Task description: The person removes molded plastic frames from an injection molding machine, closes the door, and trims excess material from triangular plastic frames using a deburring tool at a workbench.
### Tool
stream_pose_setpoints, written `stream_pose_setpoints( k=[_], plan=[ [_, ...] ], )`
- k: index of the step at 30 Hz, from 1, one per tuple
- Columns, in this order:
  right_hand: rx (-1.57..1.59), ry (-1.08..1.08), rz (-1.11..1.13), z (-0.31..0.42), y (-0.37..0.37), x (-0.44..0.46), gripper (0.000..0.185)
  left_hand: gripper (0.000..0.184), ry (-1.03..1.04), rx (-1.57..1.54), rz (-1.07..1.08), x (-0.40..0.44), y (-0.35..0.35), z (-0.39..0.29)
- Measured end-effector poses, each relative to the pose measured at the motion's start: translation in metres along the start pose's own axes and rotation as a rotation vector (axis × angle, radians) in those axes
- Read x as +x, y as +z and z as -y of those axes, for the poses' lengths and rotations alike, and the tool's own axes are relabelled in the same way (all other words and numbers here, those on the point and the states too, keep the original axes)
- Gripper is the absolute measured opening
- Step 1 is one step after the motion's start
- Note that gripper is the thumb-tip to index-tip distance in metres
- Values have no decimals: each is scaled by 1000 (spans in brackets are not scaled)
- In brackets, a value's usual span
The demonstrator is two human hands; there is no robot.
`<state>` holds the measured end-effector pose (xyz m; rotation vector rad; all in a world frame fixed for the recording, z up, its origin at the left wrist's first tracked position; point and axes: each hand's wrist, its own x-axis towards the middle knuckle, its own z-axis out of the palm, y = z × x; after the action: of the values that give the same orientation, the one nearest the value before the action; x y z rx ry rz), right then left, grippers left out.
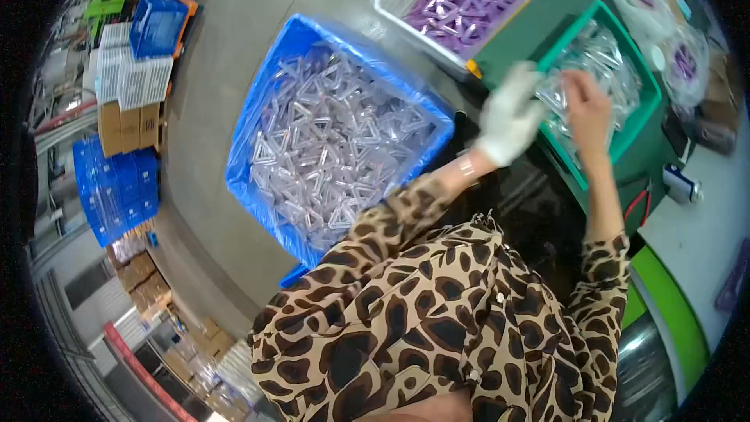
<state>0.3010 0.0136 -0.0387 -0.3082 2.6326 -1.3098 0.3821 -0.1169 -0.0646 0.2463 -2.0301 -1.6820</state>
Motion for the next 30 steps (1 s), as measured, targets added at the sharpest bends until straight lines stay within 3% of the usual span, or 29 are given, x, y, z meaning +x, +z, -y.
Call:
stream_pose_setpoints(
  k=[1, 2, 4, 5, 6, 8, 10, 12, 13, 15, 16, 17, 19, 20, 22, 23, 24, 25, 27, 28, 30],
  plan=[
    [191, -72, 162, 18, 39, -15, 18, 29, 27, 188, -115, -6, -45, 25],
    [273, -51, 409, 41, 79, -27, 20, 27, -230, 220, -185, -18, -95, 40],
    [518, 182, 917, 40, 203, -45, 34, 54, -675, 280, -568, -78, -197, 161],
    [460, 101, 1025, 15, 276, -53, 47, 68, -840, 349, -633, -104, -247, 200],
    [360, 91, 1017, 5, 334, -55, 59, 74, -1005, 232, -648, -111, -282, 209],
    [276, 142, 933, -43, 468, -54, 72, 78, -995, 98, -758, -157, -330, 308],
    [100, 240, 693, -38, 514, -30, 84, 80, -1058, 57, -862, -162, -345, 358],
    [320, 524, 708, -45, 548, -12, 93, 80, -1149, 17, -933, -149, -344, 366],
    [315, 539, 712, -49, 561, -9, 93, 80, -1166, 21, -931, -144, -350, 365],
    [281, 474, 762, -53, 580, -6, 97, 79, -1230, -195, -717, -147, -358, 374],
    [258, 439, 792, -56, 584, -6, 99, 73, -1271, -91, -698, -154, -356, 372],
    [272, 540, 969, -16, 548, 11, 99, 73, -1282, -104, -710, -157, -356, 370],
    [112, 450, 947, -43, 581, -8, 102, 71, -1196, -184, -688, -150, -359, 367],
    [318, 526, 1025, -31, 576, 2, 104, 73, -1128, -321, -817, -131, -351, 352],
    [192, 703, 859, -26, 588, 8, 102, 82, -1142, -543, -936, -112, -350, 358],
    [208, 745, 848, -28, 596, 12, 99, 89, -1276, -595, -939, -108, -355, 376],
    [224, 788, 835, -28, 603, 15, 96, 88, -1278, -503, -992, -103, -356, 390],
    [215, 815, 957, -31, 602, 13, 89, 87, -1289, -407, -1049, -98, -351, 386],
    [277, 781, 1216, 3, 561, 21, 73, 76, -1170, -538, -908, -109, -353, 385],
    [280, 783, 1209, -1, 565, 22, 73, 72, -1093, -584, -828, -120, -352, 395],
    [402, 955, 1214, -27, 581, 4, 65, 68, -1140, -638, -832, -101, -345, 371]
  ],
)
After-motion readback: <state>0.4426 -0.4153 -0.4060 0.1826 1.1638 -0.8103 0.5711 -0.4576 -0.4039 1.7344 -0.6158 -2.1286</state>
